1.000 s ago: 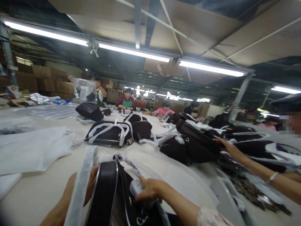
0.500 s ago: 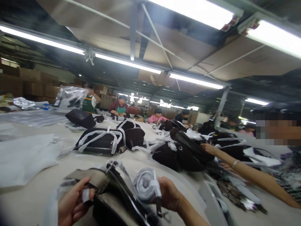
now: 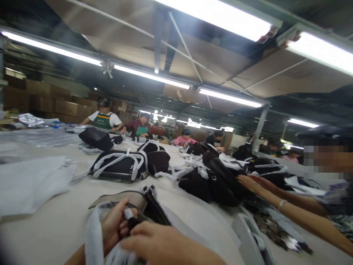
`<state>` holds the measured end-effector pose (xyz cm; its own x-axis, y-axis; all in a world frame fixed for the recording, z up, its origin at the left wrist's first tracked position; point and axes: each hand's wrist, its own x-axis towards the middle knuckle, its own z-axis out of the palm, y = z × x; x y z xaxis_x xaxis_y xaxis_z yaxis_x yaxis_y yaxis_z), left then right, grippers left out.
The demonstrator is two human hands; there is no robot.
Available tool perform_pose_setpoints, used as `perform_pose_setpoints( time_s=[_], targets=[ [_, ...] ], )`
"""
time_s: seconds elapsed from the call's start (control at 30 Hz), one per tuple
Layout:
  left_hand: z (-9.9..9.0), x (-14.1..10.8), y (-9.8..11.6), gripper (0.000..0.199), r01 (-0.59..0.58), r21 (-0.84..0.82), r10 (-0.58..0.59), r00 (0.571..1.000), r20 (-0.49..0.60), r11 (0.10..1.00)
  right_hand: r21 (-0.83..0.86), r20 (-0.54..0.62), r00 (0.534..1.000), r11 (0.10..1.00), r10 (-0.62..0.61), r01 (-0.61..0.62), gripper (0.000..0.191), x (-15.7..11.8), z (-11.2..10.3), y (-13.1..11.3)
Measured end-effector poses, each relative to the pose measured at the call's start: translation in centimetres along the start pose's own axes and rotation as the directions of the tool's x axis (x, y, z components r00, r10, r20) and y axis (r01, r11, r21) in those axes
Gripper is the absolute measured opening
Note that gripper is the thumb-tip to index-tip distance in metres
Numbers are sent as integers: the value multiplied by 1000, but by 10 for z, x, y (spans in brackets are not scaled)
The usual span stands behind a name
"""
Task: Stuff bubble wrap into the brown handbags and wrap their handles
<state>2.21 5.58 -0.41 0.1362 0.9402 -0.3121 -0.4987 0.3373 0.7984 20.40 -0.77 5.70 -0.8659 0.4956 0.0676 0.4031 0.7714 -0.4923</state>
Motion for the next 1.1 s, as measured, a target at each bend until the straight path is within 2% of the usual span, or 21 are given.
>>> perform_pose_setpoints(
  time_s=[0.03, 0.07, 0.1, 0.17, 0.23, 0.3, 0.37, 0.4, 0.43, 0.5, 0.57, 0.63, 0.7, 0.8, 0.93, 1.0, 1.1],
  targets=[
    [1, 3, -1, 65, 4, -1, -4, 1000, -7, 1000, -238, 38, 999, 971, -11, 20, 24, 8, 24, 5],
    [1, 6, -2, 64, 8, 1, -8, 1000, -9, 1000, -391, 71, 997, 920, -6, 33, 23, 14, 49, 13],
    [1, 9, -4, 64, 13, 8, -13, 1000, -4, 1000, -478, 84, 996, 878, 27, 17, 26, 17, 71, 22],
    [-3, 15, -9, 61, 16, 30, -16, 999, 31, 999, -478, 98, 994, 878, 56, -2, 34, 13, 100, 38],
    [-8, 19, -14, 59, 9, 52, -13, 997, 73, 999, -313, 127, 989, 949, 71, -28, 50, 1, 99, 44],
    [-13, 23, -20, 58, -9, 67, 2, 995, 103, 998, -89, 190, 970, 987, 152, -137, 65, -14, 77, 39],
    [-17, 27, -25, 57, -33, 79, 23, 993, 120, 996, 33, 248, 919, 946, 306, -323, 70, -25, 55, 29],
    [-19, 29, -28, 57, -46, 86, 35, 992, 123, 995, 44, 253, 901, 926, 352, -374, 71, -28, 49, 25],
    [-21, 31, -31, 58, -59, 93, 47, 991, 124, 994, 31, 242, 902, 926, 358, -376, 70, -30, 47, 23],
    [-25, 36, -36, 58, -87, 109, 74, 990, 119, 990, -51, 202, 948, 970, 244, -239, 66, -30, 58, 24],
    [-29, 40, -42, 59, -108, 135, 92, 989, 115, 985, -200, 151, 985, 978, 84, -53, 53, -29, 81, 32],
    [-32, 44, -48, 60, -116, 166, 97, 988, 119, 979, -413, 59, 998, 910, -14, 38, 45, -30, 109, 44],
    [-35, 46, -52, 63, -119, 194, 95, 987, 126, 974, -602, -40, 996, 798, -80, 40, 43, -33, 132, 55],
    [-35, 48, -54, 64, -126, 219, 98, 986, 136, 968, -757, -143, 972, 653, -185, 12, 43, -41, 153, 63],
    [-32, 49, -52, 63, -137, 229, 105, 984, 146, 964, -823, -205, 930, 568, -306, 5, 34, -43, 153, 64],
    [-31, 50, -49, 63, -139, 235, 103, 982, 157, 962, -818, -218, 931, 576, -293, -10, 33, -40, 144, 60],
    [-31, 53, -43, 60, -148, 239, 111, 980, 163, 960, -794, -223, 939, 607, -261, -19, 46, -30, 128, 51]
  ],
)
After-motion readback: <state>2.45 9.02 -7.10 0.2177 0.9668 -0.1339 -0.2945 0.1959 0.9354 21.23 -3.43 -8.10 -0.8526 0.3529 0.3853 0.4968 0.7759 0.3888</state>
